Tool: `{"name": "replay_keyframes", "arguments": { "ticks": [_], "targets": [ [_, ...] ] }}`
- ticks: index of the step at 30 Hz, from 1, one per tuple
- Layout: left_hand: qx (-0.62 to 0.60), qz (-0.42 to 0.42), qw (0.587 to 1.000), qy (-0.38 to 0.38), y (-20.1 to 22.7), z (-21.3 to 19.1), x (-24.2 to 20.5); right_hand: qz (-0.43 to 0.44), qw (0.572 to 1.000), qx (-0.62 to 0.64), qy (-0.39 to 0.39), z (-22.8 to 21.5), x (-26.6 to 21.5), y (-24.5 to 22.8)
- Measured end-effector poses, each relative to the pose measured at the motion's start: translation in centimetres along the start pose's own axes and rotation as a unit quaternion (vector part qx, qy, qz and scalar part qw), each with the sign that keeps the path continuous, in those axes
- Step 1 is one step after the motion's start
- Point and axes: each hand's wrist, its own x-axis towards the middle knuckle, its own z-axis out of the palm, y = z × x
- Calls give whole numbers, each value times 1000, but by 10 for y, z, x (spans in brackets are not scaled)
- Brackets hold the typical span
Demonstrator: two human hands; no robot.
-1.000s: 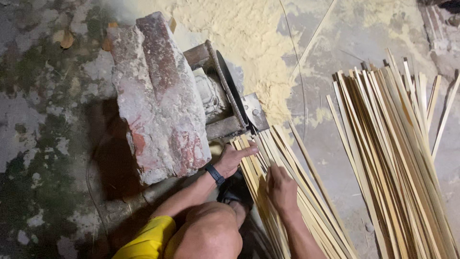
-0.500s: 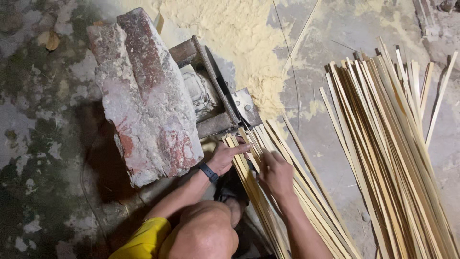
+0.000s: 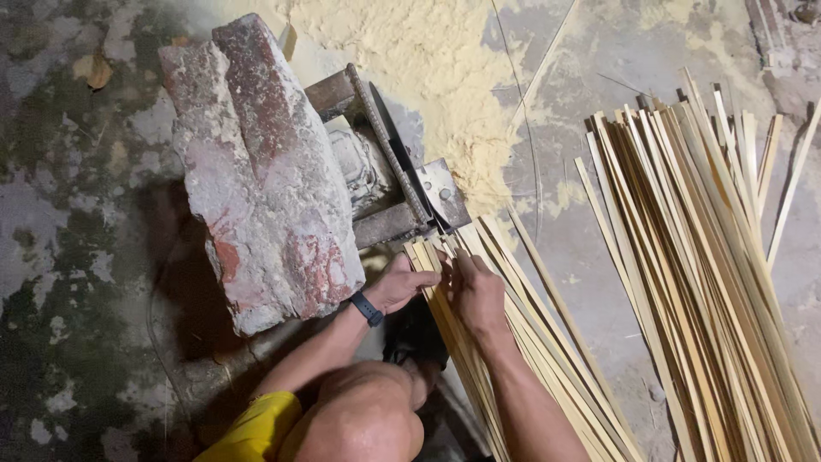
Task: The person feeds thin wooden strips into a rotating cutting machine to trim their ends. They handle the strips one at a time, aligning them against the blade and pushing them through, then stacking the finished pieces on the floor.
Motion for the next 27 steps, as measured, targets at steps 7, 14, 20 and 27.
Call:
{"name": "replay_keyframes", "arguments": {
  "ticks": [7, 14, 20, 27],
  "targets": [
    [66, 14, 995, 72, -7, 2, 4, 15, 1000, -8, -10, -12, -7, 4],
    [68, 40, 993, 92, 8, 23, -4, -108, 992, -31, 49, -42, -59, -3],
    [33, 32, 996, 71, 13, 26, -3, -41, 999, -23, 5, -26, -53, -3],
    [70, 9, 996, 48, 14, 12, -1, -18, 1000, 16, 8, -11, -18, 11]
  ]
}}
